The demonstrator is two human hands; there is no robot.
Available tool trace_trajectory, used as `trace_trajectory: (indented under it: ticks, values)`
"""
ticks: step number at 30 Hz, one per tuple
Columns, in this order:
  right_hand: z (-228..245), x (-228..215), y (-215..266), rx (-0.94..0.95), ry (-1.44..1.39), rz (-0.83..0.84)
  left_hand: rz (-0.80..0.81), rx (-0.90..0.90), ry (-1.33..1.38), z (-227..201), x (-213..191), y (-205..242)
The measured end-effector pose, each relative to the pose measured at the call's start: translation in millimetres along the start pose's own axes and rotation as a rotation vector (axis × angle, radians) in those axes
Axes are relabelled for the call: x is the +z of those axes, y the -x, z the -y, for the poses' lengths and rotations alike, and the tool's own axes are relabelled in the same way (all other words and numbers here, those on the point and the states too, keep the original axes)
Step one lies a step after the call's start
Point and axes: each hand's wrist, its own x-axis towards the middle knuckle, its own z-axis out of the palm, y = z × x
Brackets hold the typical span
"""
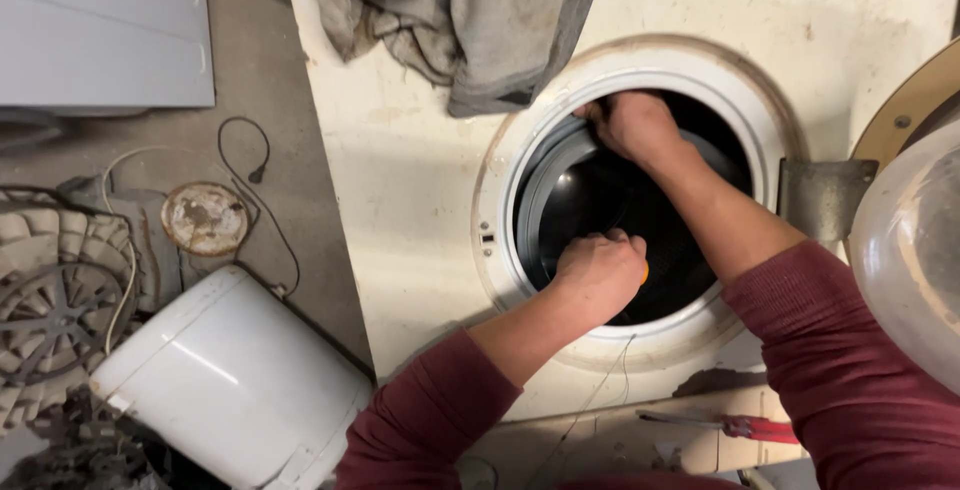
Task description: The person works on the front door seal of a top-loading washing machine. They use a screwdriver to pry and adjust the rubber seal around the opening, then reach inside with both hands to manipulate the seal and the inner drum area.
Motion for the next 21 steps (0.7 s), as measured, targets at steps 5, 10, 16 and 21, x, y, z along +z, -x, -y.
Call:
trace_trajectory:
  ticks: [5,10,16,21]
  values:
    - [-0.5,3.2,-0.4,-0.042,0.052,-0.053,-0.029,0.018,-0.011,0.8,2.5,-4.9]
    - [22.2,-7.5,2.3,-0.042,0.025,-0.045,-0.028,-0.001,0.004,3.7,6.1,-3.7]
    - [70.8,-6.2,23.9,-0.474,0.292,0.081,-0.031,-0.01,-0.01,3.2,16.9,-6.9]
    - [83.1,-4.9,24.8,-0.345,0.287,0.289,-0.046,0.009,-0.002,6.4,18.6,-9.3]
